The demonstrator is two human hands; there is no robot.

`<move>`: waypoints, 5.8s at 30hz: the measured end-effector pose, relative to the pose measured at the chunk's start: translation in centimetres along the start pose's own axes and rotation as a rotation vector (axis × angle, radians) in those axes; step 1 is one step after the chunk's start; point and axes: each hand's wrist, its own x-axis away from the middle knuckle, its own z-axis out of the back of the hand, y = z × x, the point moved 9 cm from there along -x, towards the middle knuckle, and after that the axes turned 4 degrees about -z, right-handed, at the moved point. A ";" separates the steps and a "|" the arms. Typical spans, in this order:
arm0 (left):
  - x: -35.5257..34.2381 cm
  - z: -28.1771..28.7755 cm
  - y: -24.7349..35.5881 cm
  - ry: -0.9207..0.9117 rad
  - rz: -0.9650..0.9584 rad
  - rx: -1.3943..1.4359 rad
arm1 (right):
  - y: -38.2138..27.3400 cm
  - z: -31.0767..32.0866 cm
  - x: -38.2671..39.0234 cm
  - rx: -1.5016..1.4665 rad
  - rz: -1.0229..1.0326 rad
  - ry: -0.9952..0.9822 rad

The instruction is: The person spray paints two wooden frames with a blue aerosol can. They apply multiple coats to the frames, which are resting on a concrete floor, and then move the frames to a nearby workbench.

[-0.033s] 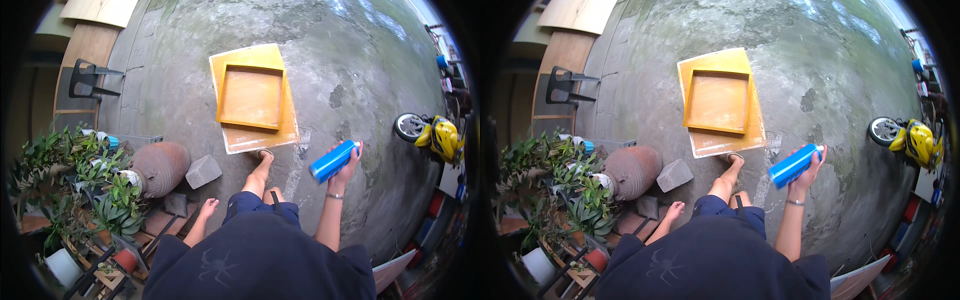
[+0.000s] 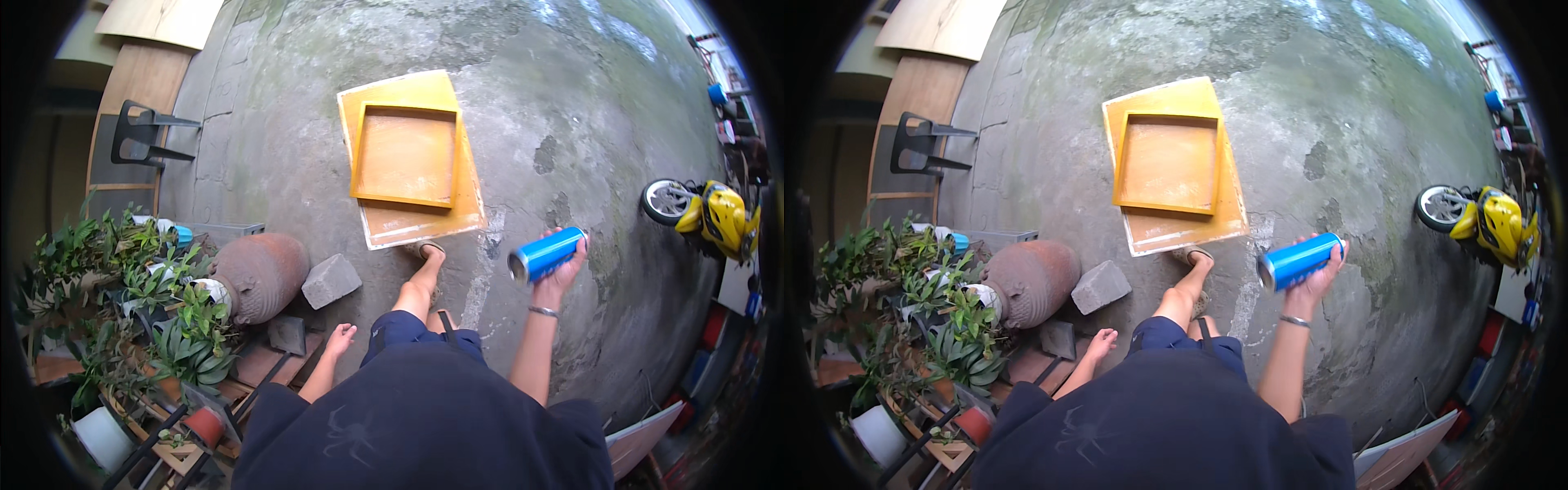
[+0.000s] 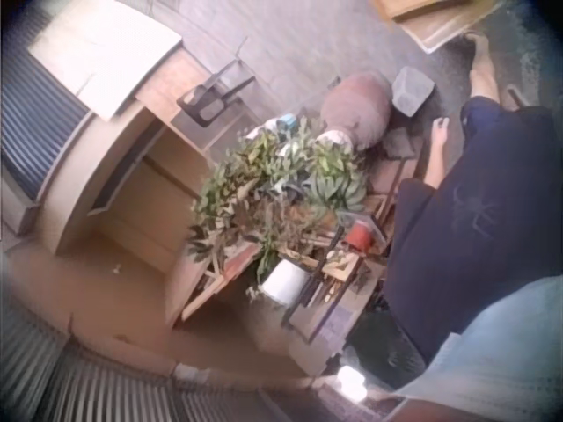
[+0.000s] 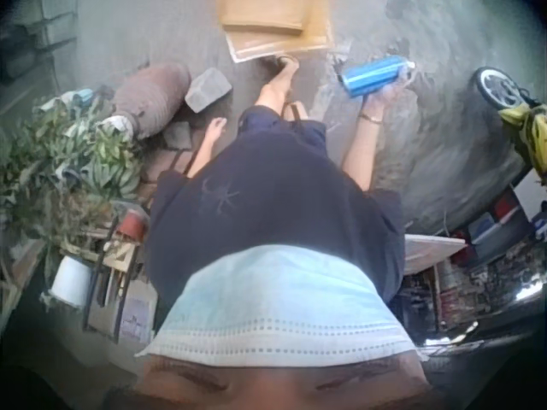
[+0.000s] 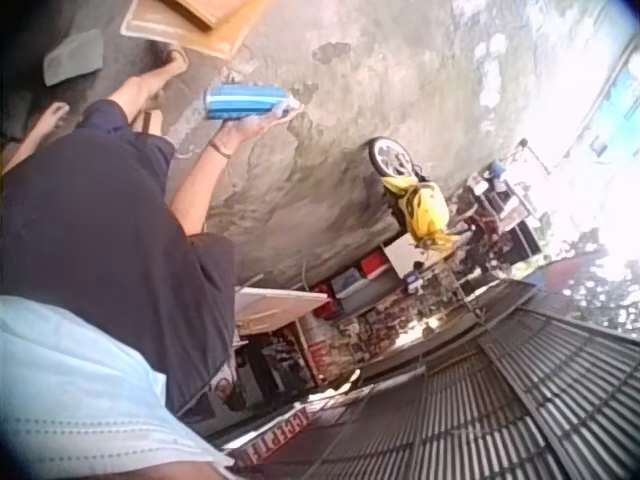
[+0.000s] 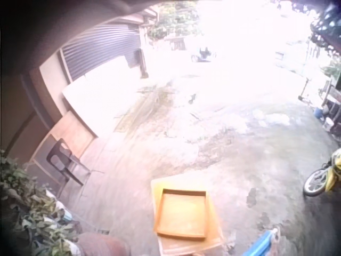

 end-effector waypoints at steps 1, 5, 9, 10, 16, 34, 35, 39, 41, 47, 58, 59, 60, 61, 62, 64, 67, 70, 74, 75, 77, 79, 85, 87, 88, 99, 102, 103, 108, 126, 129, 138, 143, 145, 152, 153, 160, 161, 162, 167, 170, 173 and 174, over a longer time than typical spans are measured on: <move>-0.8 -0.1 -0.3 -0.017 -0.048 -0.022 | 1.4 0.5 0.6 -0.158 -0.079 -0.005; -0.8 0.2 -2.1 -0.075 -0.167 -0.121 | 1.0 -0.1 13.5 0.116 -0.077 -0.181; -0.2 -2.1 1.0 -0.101 -0.235 -0.194 | -8.4 13.8 13.4 -0.145 0.039 0.078; -0.2 -1.9 0.8 -0.110 -0.184 -0.231 | -9.8 14.9 14.6 -0.161 0.098 0.133; -1.3 -3.1 4.0 -0.157 -0.257 -0.519 | -13.6 16.4 20.4 0.020 0.191 0.124; -1.3 -27.6 25.4 -0.171 -0.170 -0.089 | -24.9 -1.7 -12.4 0.218 0.057 -0.175; -1.1 -28.3 27.0 -0.156 -0.156 0.011 | -25.6 -3.5 -14.5 0.188 0.075 -0.188; -2.5 -31.2 31.7 -0.070 -0.168 0.217 | -28.6 -4.9 -28.0 0.076 -0.072 -0.188; -3.9 -32.8 34.1 -0.032 -0.148 0.204 | -27.5 -9.1 -30.5 0.273 -0.095 -0.376; -5.8 -41.6 36.7 0.148 -0.036 0.423 | -28.2 -19.7 -47.0 0.279 -0.286 -0.526; -3.3 -65.2 56.4 0.014 0.154 0.812 | -21.2 -42.6 -65.0 0.598 -0.417 -0.711; -3.8 -66.3 57.5 0.040 0.178 0.879 | -19.7 -43.8 -65.6 0.606 -0.401 -0.663; -5.6 -66.5 59.1 0.052 0.175 0.798 | -17.5 -44.6 -66.2 0.578 -0.450 -0.805; -7.3 -66.4 60.0 0.069 0.187 0.713 | -15.5 -45.2 -62.9 0.787 -0.345 -0.947; -8.0 -67.1 60.5 0.077 0.215 0.629 | -13.8 -45.2 -57.6 1.001 -0.240 -1.083; -10.6 -66.5 63.5 0.123 0.167 0.839 | -10.8 -46.8 -54.5 1.095 -0.373 -1.256; -13.8 -62.3 71.6 0.238 0.035 1.053 | -6.6 -55.3 -63.9 0.850 -0.353 -0.930; -16.0 -60.7 77.8 0.290 0.011 1.073 | -2.1 -55.0 -66.2 1.000 -0.393 -1.064; -16.8 -60.5 86.0 0.093 0.122 1.002 | 1.7 -53.8 -56.3 1.321 -0.111 -1.735; -17.5 -59.9 87.6 0.102 0.126 1.014 | 4.3 -56.2 -59.6 1.272 -0.180 -1.552; -19.4 -58.6 90.3 0.172 0.076 1.020 | 9.5 -59.5 -64.2 1.137 -0.341 -1.180; -21.2 -59.3 91.1 0.233 0.194 0.997 | 13.4 -59.1 -65.1 1.145 -0.362 -1.191; -24.8 -59.6 99.1 0.189 0.558 1.011 | 20.0 -59.2 -60.2 1.414 -0.312 -1.695; -24.8 -59.4 102.3 0.162 0.674 0.988 | 22.4 -62.4 -61.3 1.302 -0.588 -1.262; -24.8 -59.0 103.4 0.155 0.697 0.978 | 23.2 -63.6 -62.8 1.189 -0.584 -1.189; -23.3 -64.0 108.4 0.443 0.605 1.581 | 20.2 -66.6 -61.1 1.384 -0.646 -1.561; -21.3 -65.3 109.0 0.475 0.567 1.877 | 14.6 -63.8 -54.3 1.493 -0.854 -2.036; -19.7 -67.0 108.4 0.494 0.571 1.961 | 15.6 -64.9 -54.1 1.483 -0.800 -1.918; -13.1 -77.5 106.1 0.555 0.703 2.116 | 16.3 -64.0 -52.4 1.387 -0.646 -1.600; -4.3 -75.7 48.5 1.067 0.474 1.224 | 11.4 -32.7 -43.7 1.525 -0.788 -1.833; 0.8 -67.8 36.6 1.046 0.520 1.209 | 12.8 -26.2 -42.3 1.460 -0.928 -1.645; 0.4 -33.3 24.1 1.181 0.211 0.780 | 16.2 -11.7 -36.4 1.353 -1.089 -1.112; -6.2 -15.9 23.9 1.193 0.063 0.606 | 18.5 -6.8 -35.0 1.266 -1.081 -1.014; -9.1 -10.4 24.2 1.216 -0.044 0.444 | 19.5 -3.3 -34.2 1.193 -1.108 -0.832; -20.1 -1.5 25.7 1.043 -0.253 0.339 | 23.9 4.1 -29.5 0.982 -1.015 -0.507; -20.6 -1.0 26.0 1.087 -0.279 0.236 | 25.0 5.3 -29.0 0.939 -1.057 -0.500; -23.5 -4.7 24.5 0.909 -0.143 0.245 | 27.1 6.6 -28.2 0.814 -0.975 -0.433; -23.3 -5.5 23.5 0.914 -0.130 0.280 | 27.3 6.7 -28.6 0.817 -0.984 -0.422; -23.1 -6.5 22.6 0.918 -0.116 0.317 | 27.3 6.5 -29.1 0.820 -0.975 -0.428; -20.9 -13.7 18.9 0.915 -0.093 0.706 | 26.4 2.8 -33.0 0.957 -0.811 -0.617; -20.4 -18.6 18.1 0.869 -0.078 1.020 | 25.3 -1.9 -35.4 1.022 -0.637 -0.767; -19.7 -23.0 19.9 0.885 -0.050 1.217 | 22.6 -5.7 -39.0 1.038 -0.485 -0.830; -19.3 -24.6 20.8 0.902 -0.032 1.259 | 21.2 -6.5 -40.4 1.036 -0.446 -0.823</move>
